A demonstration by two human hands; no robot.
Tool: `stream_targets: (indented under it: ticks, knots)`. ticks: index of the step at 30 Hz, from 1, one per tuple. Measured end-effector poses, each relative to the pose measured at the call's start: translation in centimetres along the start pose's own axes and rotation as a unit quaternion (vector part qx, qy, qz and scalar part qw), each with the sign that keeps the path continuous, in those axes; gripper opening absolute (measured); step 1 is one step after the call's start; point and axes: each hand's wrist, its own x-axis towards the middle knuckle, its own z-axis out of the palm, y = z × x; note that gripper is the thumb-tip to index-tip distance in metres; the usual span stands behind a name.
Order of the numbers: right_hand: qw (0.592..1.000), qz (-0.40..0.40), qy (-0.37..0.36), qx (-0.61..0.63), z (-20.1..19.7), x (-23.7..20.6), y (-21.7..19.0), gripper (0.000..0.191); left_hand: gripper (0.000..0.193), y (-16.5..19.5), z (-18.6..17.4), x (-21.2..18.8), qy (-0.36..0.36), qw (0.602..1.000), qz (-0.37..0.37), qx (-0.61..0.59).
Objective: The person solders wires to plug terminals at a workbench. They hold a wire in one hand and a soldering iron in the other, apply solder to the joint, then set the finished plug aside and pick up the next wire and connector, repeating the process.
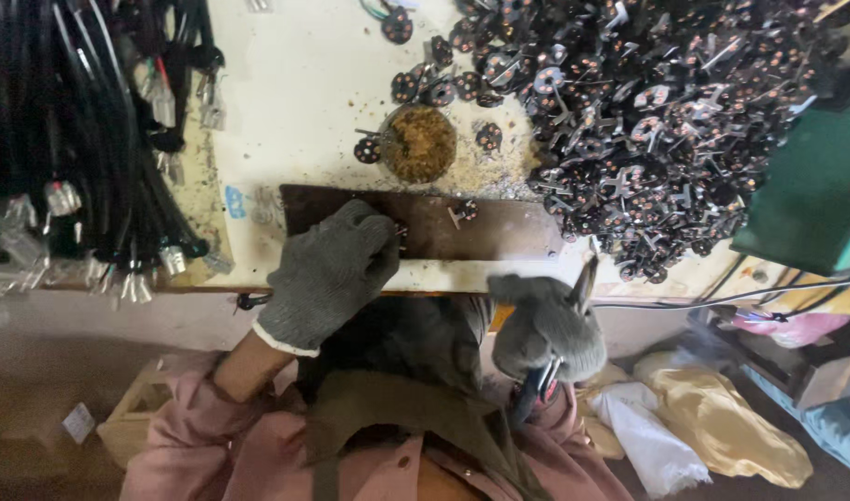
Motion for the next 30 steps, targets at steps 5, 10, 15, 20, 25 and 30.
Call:
stream_targets:
  ticks: [5,10,15,20,25,30]
  knots:
    - [0.991,0.075,0.004,0.106,1.4,-1.9,-0.9,0.024,0.017,1.1,1.4,0.7,-0.003,0.998,0.053,0.021]
    - [0.992,0.095,0.017,0.084,2.3,-1.3,-1.5,0.016,0.014,0.9,2.3,0.3,0.005,0.997,0.070,0.032]
    - [0.989,-0.072,0.047,-0.119,5.5,0.9,-1.3,0.021,0.030,0.5,2.8,-0.4,-0.020,0.998,0.061,0.029]
    - [0.994,-0.075,0.059,-0.049,5.2,2.6,-3.0,0.036,0.033,0.3,1.3,-3.5,0.155,0.972,0.051,0.169]
    - [0.991,0.029,0.098,0.089,4.7,1.8,-2.9,0.031,0.029,2.7,-4.9,-3.1,-0.054,0.975,-0.030,0.212]
    - [0.980,0.090,0.098,0.150,5.0,-0.9,-0.4,0.031,0.032,9.4,-9.3,1.4,0.050,0.963,0.160,0.212]
